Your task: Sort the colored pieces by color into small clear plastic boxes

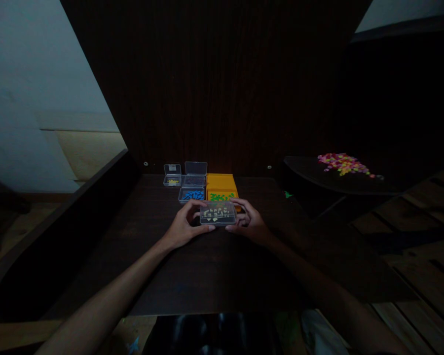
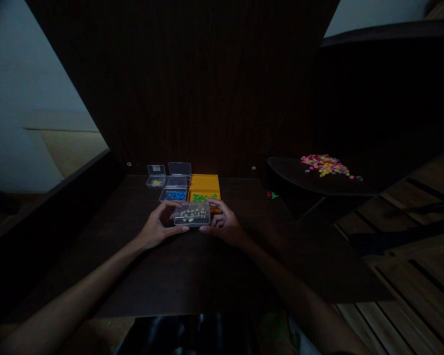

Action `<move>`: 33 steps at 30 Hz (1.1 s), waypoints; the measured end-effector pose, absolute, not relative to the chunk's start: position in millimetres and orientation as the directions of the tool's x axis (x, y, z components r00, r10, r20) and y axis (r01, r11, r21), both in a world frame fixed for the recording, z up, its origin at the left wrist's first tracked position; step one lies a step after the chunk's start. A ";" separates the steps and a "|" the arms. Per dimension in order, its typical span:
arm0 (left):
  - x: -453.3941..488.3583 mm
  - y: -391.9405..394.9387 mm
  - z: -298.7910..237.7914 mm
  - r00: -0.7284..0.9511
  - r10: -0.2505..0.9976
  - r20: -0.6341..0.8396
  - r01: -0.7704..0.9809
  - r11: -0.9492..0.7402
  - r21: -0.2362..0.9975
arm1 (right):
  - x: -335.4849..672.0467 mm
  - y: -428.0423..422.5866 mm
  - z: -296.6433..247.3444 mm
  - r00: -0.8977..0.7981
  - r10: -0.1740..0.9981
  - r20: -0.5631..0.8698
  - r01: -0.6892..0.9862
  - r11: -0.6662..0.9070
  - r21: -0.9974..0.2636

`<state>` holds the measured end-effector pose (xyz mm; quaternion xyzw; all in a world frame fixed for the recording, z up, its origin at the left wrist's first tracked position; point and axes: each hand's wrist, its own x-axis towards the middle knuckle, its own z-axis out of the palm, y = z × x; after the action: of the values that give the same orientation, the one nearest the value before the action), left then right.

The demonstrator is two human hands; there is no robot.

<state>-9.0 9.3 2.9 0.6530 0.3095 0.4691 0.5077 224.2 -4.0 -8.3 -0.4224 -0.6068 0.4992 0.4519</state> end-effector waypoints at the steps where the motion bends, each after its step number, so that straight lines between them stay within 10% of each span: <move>1: -8.8 9.1 3.6 0.366 0.882 0.298 -0.077 -0.290 0.954 | 223.5 -3.9 -7.9 -0.242 0.963 0.118 0.033 0.130 -0.991; 22: -7.4 6.9 5.6 0.382 0.872 0.307 -0.043 -0.315 0.948 | 202.1 -15.9 5.3 -0.286 0.952 -0.108 -0.172 -0.162 -0.972; 33: -2.4 4.4 11.3 0.438 0.899 0.023 -0.184 0.065 0.981 | 202.5 -13.7 2.8 -0.192 0.975 -0.109 -0.168 -0.142 -0.975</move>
<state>-2.4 4.4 11.3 0.5429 0.3291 0.4157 0.6513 202.5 -13.7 2.8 -0.4355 -0.4634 0.6176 0.4628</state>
